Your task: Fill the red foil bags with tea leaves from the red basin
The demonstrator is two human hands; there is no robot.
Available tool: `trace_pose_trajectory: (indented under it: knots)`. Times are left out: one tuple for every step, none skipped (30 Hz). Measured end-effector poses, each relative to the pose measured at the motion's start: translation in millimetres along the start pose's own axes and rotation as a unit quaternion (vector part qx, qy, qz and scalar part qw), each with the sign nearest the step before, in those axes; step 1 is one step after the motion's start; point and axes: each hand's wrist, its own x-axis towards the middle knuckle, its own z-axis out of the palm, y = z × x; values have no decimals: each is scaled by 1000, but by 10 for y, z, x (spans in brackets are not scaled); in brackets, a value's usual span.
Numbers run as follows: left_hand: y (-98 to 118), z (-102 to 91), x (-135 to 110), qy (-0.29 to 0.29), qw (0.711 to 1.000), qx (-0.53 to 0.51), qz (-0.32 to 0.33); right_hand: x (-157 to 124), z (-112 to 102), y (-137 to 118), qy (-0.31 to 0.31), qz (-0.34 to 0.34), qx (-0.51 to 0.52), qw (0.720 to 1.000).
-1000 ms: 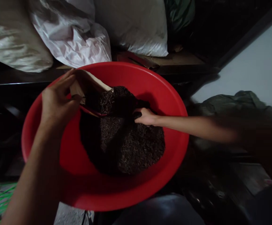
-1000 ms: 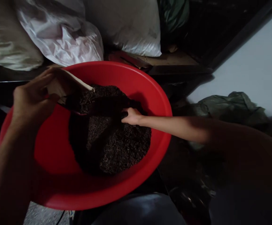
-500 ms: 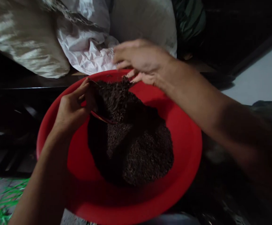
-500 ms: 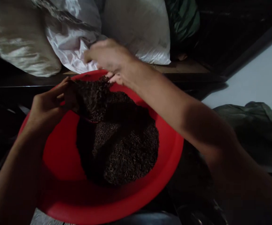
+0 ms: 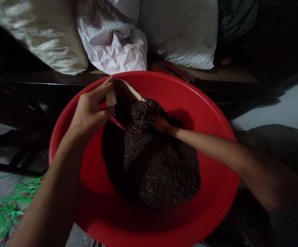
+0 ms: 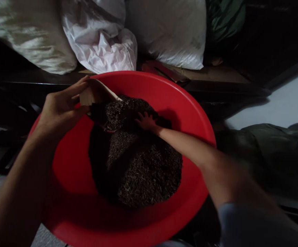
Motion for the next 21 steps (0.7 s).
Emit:
trace_pose_trajectory:
  knots:
    - [-2, -2, -4, -2, 1000, -2, 0, -78, 27, 31, -15, -15, -3, 1000]
    - [-8, -2, -11, -3, 1000, -8, 1, -169, 36, 61, -31, -19, 1, 999]
    - [-14, -1, -19, -4, 1000, -13, 0, -271, 37, 87, -45, -9, 15, 999]
    - [-20, 1, -29, -3, 1000, -16, -2, -382, 37, 104, -54, 10, 34, 998]
    - [-23, 5, -38, 0, 1000, -17, -4, -498, 42, 110, -53, 32, 56, 997]
    - [-21, 11, -46, 6, 1000, -15, -6, -617, 50, 107, -38, 50, 78, 995]
    - [-14, 19, -52, 11, 1000, -11, -9, -735, 59, 93, -16, 54, 97, 994]
    - [-1, 26, -55, 17, 1000, -6, -12, -850, 62, 71, 9, 44, 115, 992]
    - [19, 33, -55, 21, 1000, 4, -15, -960, 49, 41, 33, 32, 140, 989]
    - [46, 37, -52, 25, 999, 18, -18, -1064, 12, 4, 55, 22, 173, 983]
    - [79, 38, -47, 24, 999, 39, -21, -1160, -56, -42, 75, 13, 218, 973]
    - [117, 35, -37, 18, 998, 63, -23, -1247, -158, -99, 96, 7, 270, 958]
    - [159, 28, -25, 8, 996, 89, -26, -1320, -294, -170, 122, 2, 326, 938]
    - [205, 18, -9, -2, 993, 112, -29, -1375, -458, -259, 153, -3, 379, 912]
    - [254, 5, 11, -13, 991, 132, -34, -1407, -640, -368, 186, -11, 426, 885]
    - [303, -8, 32, -22, 988, 148, -40, -1410, -829, -496, 217, -24, 464, 859]
    - [352, -20, 54, -29, 985, 162, -46, -1384, -1014, -639, 242, -44, 489, 837]
    - [399, -29, 74, -34, 983, 171, -54, -1331, -1183, -791, 261, -67, 502, 822]
    - [441, -33, 90, -37, 981, 178, -63, -1256, -1328, -941, 270, -89, 501, 817]
    - [478, -31, 97, -33, 980, 182, -76, -1171, -1446, -1078, 269, -107, 486, 824]
    - [508, -22, 91, -21, 978, 185, -91, -1086, -1534, -1193, 266, -118, 457, 841]
